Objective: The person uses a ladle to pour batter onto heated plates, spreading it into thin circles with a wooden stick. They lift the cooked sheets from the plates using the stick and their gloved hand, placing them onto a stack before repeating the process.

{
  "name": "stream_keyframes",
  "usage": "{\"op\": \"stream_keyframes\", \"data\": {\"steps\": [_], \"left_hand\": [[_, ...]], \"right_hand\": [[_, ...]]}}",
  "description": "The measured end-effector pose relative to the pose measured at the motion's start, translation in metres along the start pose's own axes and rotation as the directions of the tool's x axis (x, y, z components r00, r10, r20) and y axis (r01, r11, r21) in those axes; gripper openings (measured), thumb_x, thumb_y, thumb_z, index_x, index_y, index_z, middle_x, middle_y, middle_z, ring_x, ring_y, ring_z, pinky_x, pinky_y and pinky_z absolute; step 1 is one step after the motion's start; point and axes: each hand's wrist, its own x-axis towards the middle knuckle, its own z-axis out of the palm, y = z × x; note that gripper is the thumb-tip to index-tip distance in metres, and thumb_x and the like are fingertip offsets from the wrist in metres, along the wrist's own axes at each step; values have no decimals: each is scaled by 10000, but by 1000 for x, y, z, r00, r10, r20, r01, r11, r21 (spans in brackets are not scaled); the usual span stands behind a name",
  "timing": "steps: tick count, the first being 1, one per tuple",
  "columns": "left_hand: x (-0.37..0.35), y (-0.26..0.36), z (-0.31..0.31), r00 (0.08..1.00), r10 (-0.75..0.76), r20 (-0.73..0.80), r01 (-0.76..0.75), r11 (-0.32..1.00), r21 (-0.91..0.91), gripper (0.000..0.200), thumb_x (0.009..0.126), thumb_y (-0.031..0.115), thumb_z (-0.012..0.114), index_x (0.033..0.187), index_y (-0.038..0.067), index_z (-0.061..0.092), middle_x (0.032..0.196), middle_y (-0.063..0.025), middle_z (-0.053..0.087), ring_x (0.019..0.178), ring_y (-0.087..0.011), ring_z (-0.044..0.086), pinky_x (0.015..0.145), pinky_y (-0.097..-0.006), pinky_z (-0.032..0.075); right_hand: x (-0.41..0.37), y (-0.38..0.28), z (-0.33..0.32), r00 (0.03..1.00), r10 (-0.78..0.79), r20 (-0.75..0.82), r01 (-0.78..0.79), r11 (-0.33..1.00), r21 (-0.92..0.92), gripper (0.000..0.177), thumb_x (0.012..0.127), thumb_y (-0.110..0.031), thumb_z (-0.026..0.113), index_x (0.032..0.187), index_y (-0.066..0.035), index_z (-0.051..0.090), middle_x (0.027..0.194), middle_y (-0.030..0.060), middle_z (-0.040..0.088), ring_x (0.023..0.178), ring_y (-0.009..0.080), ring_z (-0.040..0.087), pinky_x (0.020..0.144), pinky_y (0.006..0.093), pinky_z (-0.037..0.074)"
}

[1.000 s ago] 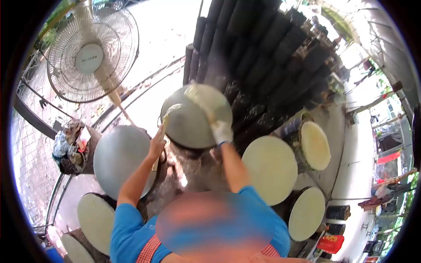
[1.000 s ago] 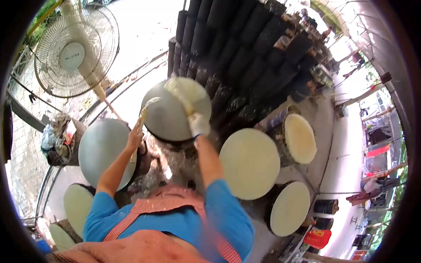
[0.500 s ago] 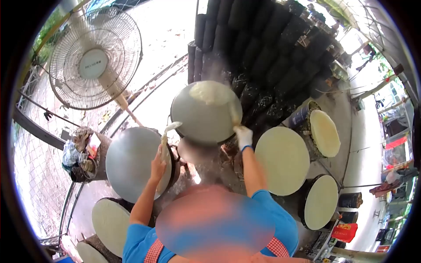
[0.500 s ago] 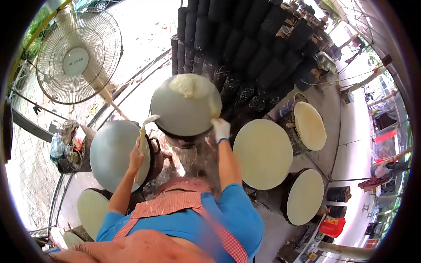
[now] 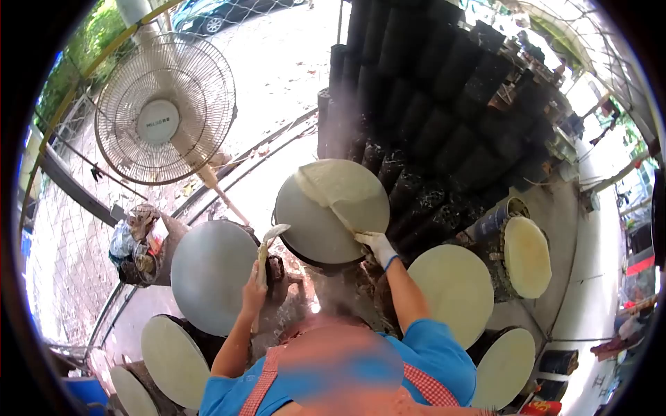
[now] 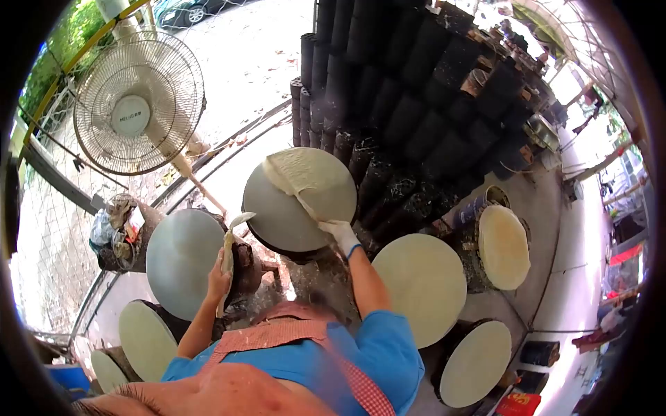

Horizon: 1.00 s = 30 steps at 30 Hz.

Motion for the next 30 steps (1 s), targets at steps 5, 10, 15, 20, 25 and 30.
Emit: {"op": "stream_keyframes", "data": {"steps": [5, 10, 15, 20, 25, 30], "left_hand": [[-27, -41, 10, 992, 59, -108, -42, 987, 153, 739, 741, -33, 485, 1438, 131, 305, 1050, -188, 594, 848, -291, 606, 750, -333, 477], [-70, -34, 11, 961, -275, 17, 275, 951, -142, 694, 745, 15, 492, 1412, 56, 301, 1044, -179, 499, 928, -266, 458, 778, -322, 360], [-106, 34, -5, 827, -550, 117, 548, 742, -386, 802, 762, -103, 466, 1472, 165, 205, 580, -18, 465, 408, -99, 415, 358, -257, 336], [-125, 54, -11, 814, -574, 90, 565, 746, -353, 709, 739, -49, 475, 1414, 113, 331, 766, -33, 508, 477, -81, 399, 415, -235, 339], [-142, 30, -9, 836, -546, 54, 514, 745, -425, 723, 721, -48, 487, 1410, 108, 334, 789, -46, 522, 498, -94, 430, 438, -244, 367], [-158, 20, -6, 832, -555, -4, 511, 768, -386, 711, 705, -31, 509, 1390, 90, 367, 887, -78, 581, 524, -121, 484, 486, -273, 416]], "right_hand": [[17, -62, -62, 990, 143, 16, -144, 980, 137, 217, 795, -181, 688, 957, -37, 678, 665, 1, 612, 470, 107, 507, 389, 239, 361], [9, -39, -19, 970, 176, 168, -150, 976, -155, 243, 804, -180, 677, 1003, -42, 657, 731, 23, 620, 511, 105, 518, 402, 236, 376], [36, -67, -69, 976, 169, 136, -132, 961, -244, 265, 803, -173, 670, 1037, -49, 670, 659, 22, 597, 481, 92, 501, 387, 237, 363], [45, -91, -33, 923, 310, 227, -232, 921, -313, 167, 822, -256, 644, 881, -100, 637, 527, 1, 474, 420, 102, 446, 321, 252, 270], [44, -29, -74, 948, 189, 255, -126, 961, -245, 153, 763, -226, 697, 766, -84, 642, 555, 35, 552, 362, 122, 439, 321, 262, 295], [89, -120, -18, 958, -42, 284, 114, 963, -242, 190, 780, -203, 704, 907, -62, 707, 530, 26, 542, 381, 123, 462, 350, 289, 324]]}}
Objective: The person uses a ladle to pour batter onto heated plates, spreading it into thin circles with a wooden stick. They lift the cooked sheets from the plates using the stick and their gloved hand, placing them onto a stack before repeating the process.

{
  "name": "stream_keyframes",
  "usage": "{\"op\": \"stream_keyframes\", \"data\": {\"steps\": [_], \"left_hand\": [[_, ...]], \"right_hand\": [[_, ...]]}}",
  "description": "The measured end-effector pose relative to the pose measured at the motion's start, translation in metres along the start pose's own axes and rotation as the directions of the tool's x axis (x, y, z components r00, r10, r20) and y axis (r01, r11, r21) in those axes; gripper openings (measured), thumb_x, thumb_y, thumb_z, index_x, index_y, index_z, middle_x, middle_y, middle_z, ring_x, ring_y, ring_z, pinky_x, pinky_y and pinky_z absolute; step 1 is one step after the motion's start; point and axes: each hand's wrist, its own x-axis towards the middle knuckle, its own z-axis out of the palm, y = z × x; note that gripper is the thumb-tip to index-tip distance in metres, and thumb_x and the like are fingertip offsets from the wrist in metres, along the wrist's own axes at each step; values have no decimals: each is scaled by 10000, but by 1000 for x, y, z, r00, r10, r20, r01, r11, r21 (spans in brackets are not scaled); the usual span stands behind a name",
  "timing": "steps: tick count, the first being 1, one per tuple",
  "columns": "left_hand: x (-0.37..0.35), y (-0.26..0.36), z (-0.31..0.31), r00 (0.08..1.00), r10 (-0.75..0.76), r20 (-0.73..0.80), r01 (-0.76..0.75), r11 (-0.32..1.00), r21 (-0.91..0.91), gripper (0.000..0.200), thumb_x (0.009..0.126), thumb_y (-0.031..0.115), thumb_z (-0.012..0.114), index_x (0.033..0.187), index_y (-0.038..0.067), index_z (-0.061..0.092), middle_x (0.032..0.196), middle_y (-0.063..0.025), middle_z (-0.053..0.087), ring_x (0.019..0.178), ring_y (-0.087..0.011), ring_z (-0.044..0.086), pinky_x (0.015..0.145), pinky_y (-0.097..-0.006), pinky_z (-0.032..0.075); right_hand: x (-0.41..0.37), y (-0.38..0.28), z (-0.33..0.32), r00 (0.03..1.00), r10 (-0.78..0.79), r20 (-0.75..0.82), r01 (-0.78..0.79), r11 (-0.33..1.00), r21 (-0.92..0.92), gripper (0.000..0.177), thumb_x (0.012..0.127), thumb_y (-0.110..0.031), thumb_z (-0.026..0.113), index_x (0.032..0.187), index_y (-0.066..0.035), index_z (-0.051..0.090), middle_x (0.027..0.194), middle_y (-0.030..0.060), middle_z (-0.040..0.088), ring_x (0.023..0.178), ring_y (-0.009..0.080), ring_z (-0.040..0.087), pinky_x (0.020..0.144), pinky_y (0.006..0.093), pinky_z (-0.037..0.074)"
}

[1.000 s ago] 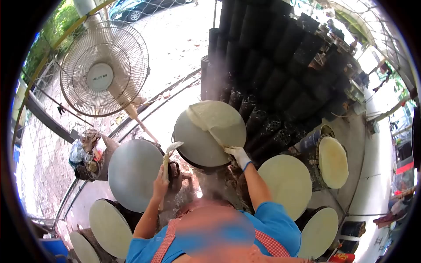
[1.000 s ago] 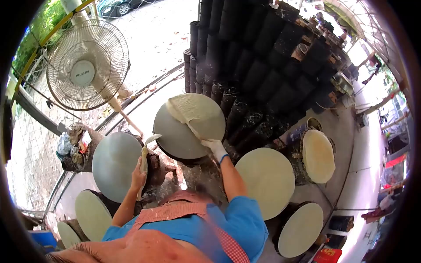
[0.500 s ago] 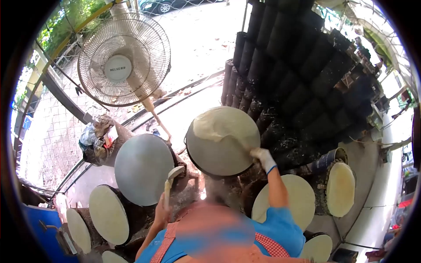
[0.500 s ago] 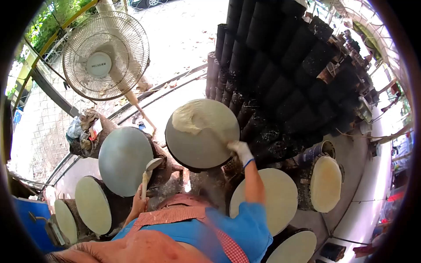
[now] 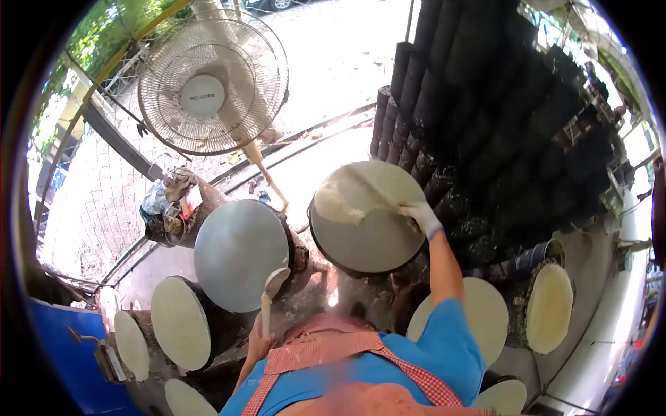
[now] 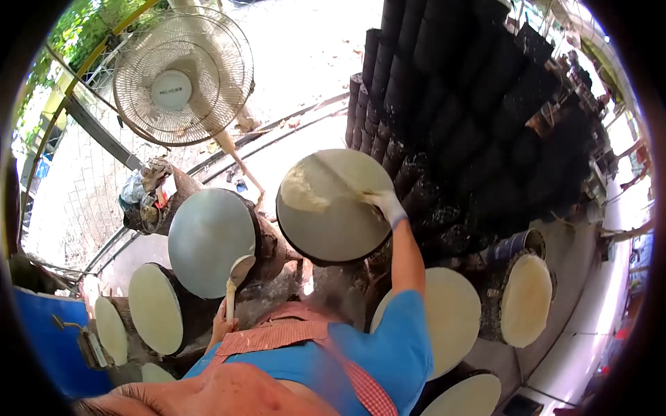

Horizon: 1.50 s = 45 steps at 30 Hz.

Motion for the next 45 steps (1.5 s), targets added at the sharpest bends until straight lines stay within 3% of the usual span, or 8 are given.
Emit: {"op": "stream_keyframes", "data": {"steps": [7, 15, 21, 23, 29, 33, 37, 45], "left_hand": [[-17, 10, -3, 980, -197, 8, 195, 962, -188, 731, 754, -76, 455, 1429, 152, 293, 658, -19, 463, 443, -94, 412, 390, -251, 357], [-32, -6, -4, 970, -240, -47, 217, 934, -285, 738, 728, -56, 478, 1419, 142, 310, 669, -23, 468, 425, -88, 398, 357, -238, 334], [-43, -3, -11, 965, -255, -57, 231, 934, -274, 760, 735, -69, 464, 1435, 152, 264, 670, -26, 466, 424, -91, 407, 348, -239, 338], [-41, -29, -18, 965, -247, -86, 217, 939, -267, 757, 740, -68, 456, 1437, 159, 267, 663, -27, 478, 411, -97, 416, 343, -252, 351], [-50, -20, -19, 967, -235, -98, 185, 915, -360, 743, 747, -66, 457, 1428, 166, 273, 587, -25, 452, 358, -101, 380, 302, -258, 311], [-60, -4, -37, 969, -243, -37, 210, 896, -391, 723, 758, -68, 467, 1423, 134, 267, 590, -27, 457, 359, -96, 387, 297, -260, 307], [-42, -37, -72, 981, -193, 34, 194, 940, -279, 709, 777, -36, 486, 1426, 147, 266, 571, -7, 454, 367, -91, 402, 312, -247, 329], [-15, -35, -121, 900, -245, 361, 373, 860, -349, 707, 833, -10, 440, 1432, 293, 217, 550, 11, 321, 347, -71, 294, 275, -231, 269]], "right_hand": [[-53, 40, -53, 755, 609, 244, -566, 793, -228, 222, 792, -122, 655, 1001, -54, 682, 605, 35, 583, 442, 104, 491, 398, 244, 357], [12, -15, 13, 989, 82, 124, -60, 983, -173, 220, 792, -193, 656, 942, -36, 692, 554, 1, 532, 463, 81, 474, 369, 274, 320], [4, 77, -63, 798, 325, 508, -211, 939, -270, 258, 762, -171, 662, 968, -21, 693, 559, 3, 538, 397, 103, 446, 350, 258, 301], [-56, 24, -71, 819, 516, 251, -432, 842, -322, 257, 773, -153, 641, 982, -10, 687, 555, 17, 533, 396, 94, 442, 351, 249, 297], [25, 10, -2, 962, 56, 269, 10, 971, -238, 256, 774, -182, 670, 964, -12, 688, 546, 6, 538, 373, 94, 426, 357, 258, 304], [-24, 5, -3, 876, 329, 353, -164, 891, -423, 243, 756, -151, 663, 957, -17, 683, 521, 17, 505, 373, 108, 427, 340, 274, 276], [-177, 3, -67, 794, 604, -66, -530, 636, -560, 230, 754, -143, 637, 962, -53, 682, 594, 15, 536, 398, 84, 443, 344, 254, 281], [-314, 114, 147, 789, 140, -598, -211, 976, -51, 249, 792, -242, 656, 932, -38, 682, 633, 37, 568, 564, 131, 510, 530, 292, 401]]}}
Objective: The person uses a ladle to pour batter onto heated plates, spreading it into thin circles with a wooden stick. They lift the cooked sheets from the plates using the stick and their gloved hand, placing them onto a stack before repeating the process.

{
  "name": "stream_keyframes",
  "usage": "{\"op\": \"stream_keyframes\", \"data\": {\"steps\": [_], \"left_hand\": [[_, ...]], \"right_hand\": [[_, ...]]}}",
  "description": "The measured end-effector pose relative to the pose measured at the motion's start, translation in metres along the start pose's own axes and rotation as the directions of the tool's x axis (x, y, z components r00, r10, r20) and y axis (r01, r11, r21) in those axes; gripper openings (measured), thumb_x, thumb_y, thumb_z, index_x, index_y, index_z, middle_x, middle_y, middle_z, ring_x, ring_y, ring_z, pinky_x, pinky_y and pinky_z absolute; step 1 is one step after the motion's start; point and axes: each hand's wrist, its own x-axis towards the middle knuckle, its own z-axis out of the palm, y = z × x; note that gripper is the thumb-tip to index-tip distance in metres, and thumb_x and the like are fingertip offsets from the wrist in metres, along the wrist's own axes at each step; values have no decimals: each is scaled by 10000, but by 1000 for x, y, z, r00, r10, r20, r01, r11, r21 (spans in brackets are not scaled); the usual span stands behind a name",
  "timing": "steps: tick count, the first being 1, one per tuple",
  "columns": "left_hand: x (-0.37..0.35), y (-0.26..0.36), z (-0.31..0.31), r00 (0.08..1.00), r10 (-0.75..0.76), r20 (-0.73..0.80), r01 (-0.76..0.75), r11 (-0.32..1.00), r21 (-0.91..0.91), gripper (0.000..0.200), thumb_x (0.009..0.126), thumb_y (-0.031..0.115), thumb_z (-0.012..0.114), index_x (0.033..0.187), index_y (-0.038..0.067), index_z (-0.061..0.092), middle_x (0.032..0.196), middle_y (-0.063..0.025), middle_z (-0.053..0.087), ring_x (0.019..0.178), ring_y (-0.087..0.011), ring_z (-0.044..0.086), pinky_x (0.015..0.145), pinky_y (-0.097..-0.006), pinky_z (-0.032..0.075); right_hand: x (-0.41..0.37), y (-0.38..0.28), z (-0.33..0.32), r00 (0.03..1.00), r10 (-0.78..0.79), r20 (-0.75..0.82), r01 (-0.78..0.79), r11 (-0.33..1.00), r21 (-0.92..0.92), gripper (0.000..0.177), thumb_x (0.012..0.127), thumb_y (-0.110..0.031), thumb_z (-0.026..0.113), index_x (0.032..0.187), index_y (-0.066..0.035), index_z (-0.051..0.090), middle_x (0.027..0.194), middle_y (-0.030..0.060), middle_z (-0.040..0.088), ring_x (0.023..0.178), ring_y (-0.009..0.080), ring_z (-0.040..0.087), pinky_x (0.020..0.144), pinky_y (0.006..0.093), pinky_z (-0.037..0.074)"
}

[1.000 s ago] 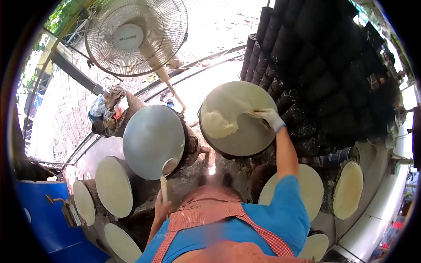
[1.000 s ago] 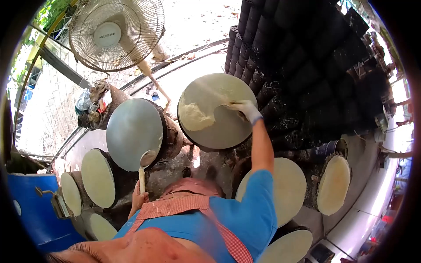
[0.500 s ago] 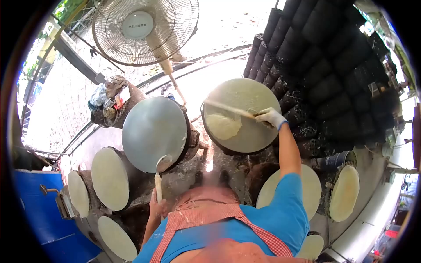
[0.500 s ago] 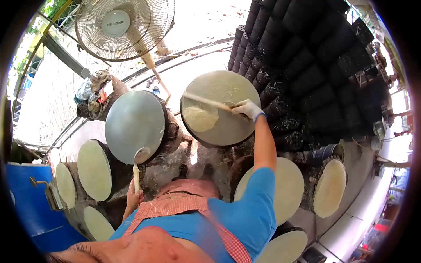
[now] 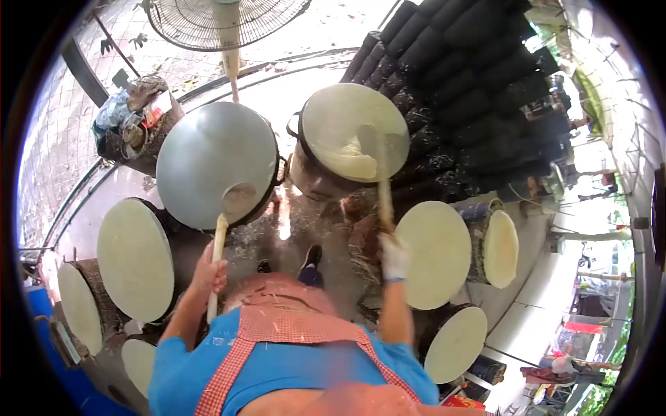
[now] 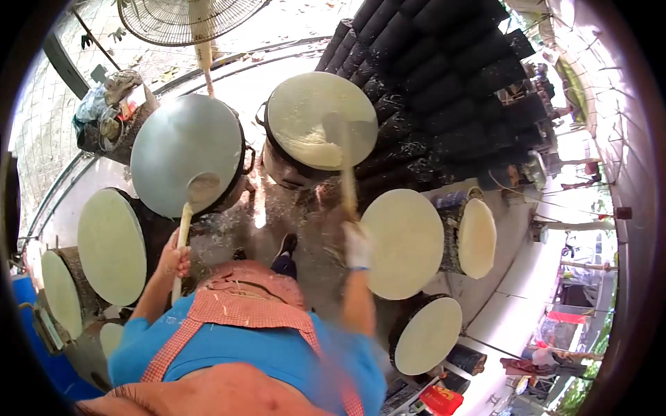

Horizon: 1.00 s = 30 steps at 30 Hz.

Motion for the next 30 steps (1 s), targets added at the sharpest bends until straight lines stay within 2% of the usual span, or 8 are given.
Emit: {"op": "stream_keyframes", "data": {"steps": [2, 7, 11, 13, 14, 18, 23, 30], "left_hand": [[-6, 5, -3, 998, -26, 56, 28, 999, -20, 714, 832, -9, 457, 1429, 282, 195, 567, 12, 336, 350, -78, 299, 278, -243, 272], [-29, -5, -26, 964, 1, 265, 48, 983, -178, 686, 873, 56, 472, 1414, 372, 193, 576, 19, 318, 361, -60, 272, 276, -216, 251], [-32, -34, -61, 815, 8, 580, 360, 777, -516, 662, 892, 94, 508, 1398, 419, 233, 574, 17, 295, 360, -56, 251, 277, -196, 263], [-30, -46, -65, 786, 31, 618, 429, 692, -580, 356, 924, 149, 506, 1253, 281, 475, 579, 13, 302, 363, -68, 265, 274, -194, 259], [-8, -58, -72, 466, 96, 879, 725, 528, -442, 86, 938, 147, 476, 934, 129, 560, 580, 10, 311, 373, -75, 288, 282, -210, 280], [-25, -51, -52, 396, 97, 913, 807, 438, -396, 310, 949, 255, 405, 681, 103, 375, 520, 14, 355, 424, -99, 367, 438, -245, 376], [-29, -47, -35, 481, -12, 877, 746, 531, -402, 309, 949, 259, 409, 684, 103, 378, 516, 10, 356, 415, -102, 359, 438, -240, 371], [-5, -37, -10, 479, -36, 877, 719, 589, -369, 317, 951, 284, 424, 698, 95, 400, 518, 2, 353, 389, -100, 326, 398, -230, 345]], "right_hand": [[8, 30, 101, 908, -415, -52, 409, 907, -99, 294, 826, -296, 634, 958, -36, 678, 834, 149, 676, 794, 261, 637, 741, 365, 468], [-13, 12, 125, 872, -489, -1, 349, 623, -700, 331, 879, -409, 510, 1023, -152, 662, 804, 169, 653, 724, 373, 621, 676, 465, 492], [-22, 10, 76, 921, -343, -186, 151, 752, -641, 343, 878, -430, 491, 1002, -162, 664, 828, 176, 650, 775, 374, 620, 690, 458, 486], [-22, -15, 104, 923, -345, -173, 217, 834, -508, 328, 855, -371, 533, 1008, -107, 653, 881, 185, 642, 834, 383, 612, 720, 446, 475], [-15, -16, 126, 888, -430, -165, 344, 857, -384, 332, 843, -369, 550, 978, -82, 651, 894, 195, 633, 860, 396, 599, 736, 445, 468], [8, 14, 125, 931, -365, -13, 238, 632, -737, 335, 859, -375, 532, 950, -75, 651, 902, 207, 642, 847, 403, 608, 721, 456, 487], [9, -33, 60, 891, -418, -178, 323, 858, -400, 303, 895, -356, 493, 912, -95, 645, 728, 176, 652, 667, 355, 638, 606, 458, 498], [20, 17, 85, 934, -357, -15, 268, 726, -633, 361, 846, -449, 532, 1021, -162, 663, 873, 168, 656, 857, 365, 622, 751, 467, 475]]}}
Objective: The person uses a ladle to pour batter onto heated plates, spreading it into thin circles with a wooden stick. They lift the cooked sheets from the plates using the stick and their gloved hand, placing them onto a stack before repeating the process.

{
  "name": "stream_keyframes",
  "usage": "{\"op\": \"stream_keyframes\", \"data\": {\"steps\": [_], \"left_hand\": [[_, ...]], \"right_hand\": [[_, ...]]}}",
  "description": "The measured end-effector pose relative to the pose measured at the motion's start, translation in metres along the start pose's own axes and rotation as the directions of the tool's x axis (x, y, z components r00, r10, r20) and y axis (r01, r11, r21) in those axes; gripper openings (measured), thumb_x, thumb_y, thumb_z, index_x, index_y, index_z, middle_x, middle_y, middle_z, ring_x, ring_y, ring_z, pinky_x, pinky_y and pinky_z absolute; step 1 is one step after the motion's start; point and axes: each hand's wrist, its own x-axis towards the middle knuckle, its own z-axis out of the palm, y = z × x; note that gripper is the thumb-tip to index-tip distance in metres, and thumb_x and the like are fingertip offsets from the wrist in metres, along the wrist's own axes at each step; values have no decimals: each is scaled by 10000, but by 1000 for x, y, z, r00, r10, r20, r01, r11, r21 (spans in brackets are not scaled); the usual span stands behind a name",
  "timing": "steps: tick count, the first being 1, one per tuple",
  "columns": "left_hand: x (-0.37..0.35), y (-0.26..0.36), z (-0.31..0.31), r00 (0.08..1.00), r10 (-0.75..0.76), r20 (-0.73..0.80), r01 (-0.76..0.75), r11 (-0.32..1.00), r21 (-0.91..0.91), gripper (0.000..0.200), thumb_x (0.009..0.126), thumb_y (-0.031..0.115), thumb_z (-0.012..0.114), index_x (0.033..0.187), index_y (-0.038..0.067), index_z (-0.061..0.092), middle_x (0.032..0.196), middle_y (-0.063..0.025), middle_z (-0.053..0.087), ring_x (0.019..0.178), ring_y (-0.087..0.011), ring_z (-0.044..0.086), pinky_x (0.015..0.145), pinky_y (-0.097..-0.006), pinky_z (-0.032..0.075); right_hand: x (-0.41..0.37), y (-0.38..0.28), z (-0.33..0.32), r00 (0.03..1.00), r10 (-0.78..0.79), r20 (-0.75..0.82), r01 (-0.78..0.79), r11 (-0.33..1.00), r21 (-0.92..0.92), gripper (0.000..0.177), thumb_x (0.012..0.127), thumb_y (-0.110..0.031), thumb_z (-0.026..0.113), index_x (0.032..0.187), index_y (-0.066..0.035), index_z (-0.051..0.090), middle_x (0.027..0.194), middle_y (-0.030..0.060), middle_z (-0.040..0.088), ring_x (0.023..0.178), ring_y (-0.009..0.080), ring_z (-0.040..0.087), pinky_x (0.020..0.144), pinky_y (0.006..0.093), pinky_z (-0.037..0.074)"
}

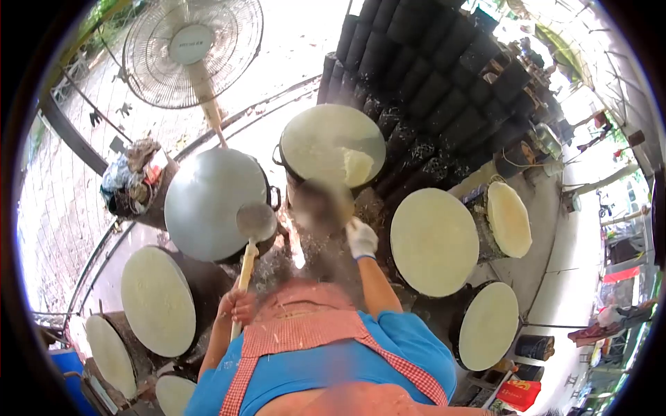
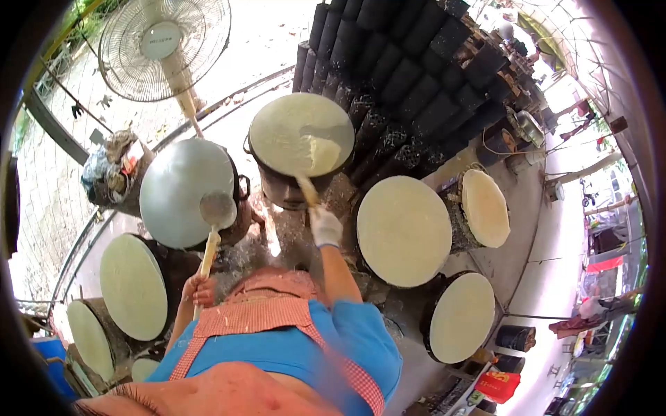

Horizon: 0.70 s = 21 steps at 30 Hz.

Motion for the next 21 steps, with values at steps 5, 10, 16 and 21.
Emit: {"op": "stream_keyframes", "data": {"steps": [5, 10, 16, 21], "left_hand": [[21, 21, 13, 984, 50, -170, -54, 998, -23, 225, 960, 259, 426, 773, 161, 506, 553, 12, 311, 372, -82, 274, 317, -232, 280], [45, 46, 2, 970, -41, -241, -4, 983, -182, 386, 974, 335, 394, 633, 155, 373, 568, 12, 307, 377, -94, 278, 310, -248, 266], [47, 43, 15, 961, 18, -277, -62, 987, -151, 369, 969, 346, 406, 673, 127, 389, 576, 5, 321, 389, -98, 293, 332, -255, 293], [37, 39, 13, 957, 58, -284, -104, 983, -151, 362, 965, 356, 417, 705, 105, 402, 583, -1, 332, 399, -101, 306, 350, -261, 315]], "right_hand": [[70, -14, -44, 975, 142, -169, -81, 941, 328, 285, 856, -340, 547, 905, -86, 664, 851, 195, 649, 815, 375, 622, 664, 439, 479], [2, 17, 8, 999, -31, -39, 34, 997, 74, 250, 848, -355, 574, 961, -154, 671, 846, 182, 640, 800, 356, 615, 728, 451, 488], [176, 21, -5, 945, 143, -296, -58, 959, 277, 326, 835, -338, 559, 960, -48, 640, 856, 208, 637, 784, 367, 631, 668, 413, 483], [185, 10, -26, 952, 271, -143, -128, 775, 619, 326, 768, -283, 612, 783, 40, 652, 705, 227, 628, 670, 347, 636, 596, 438, 460]]}}
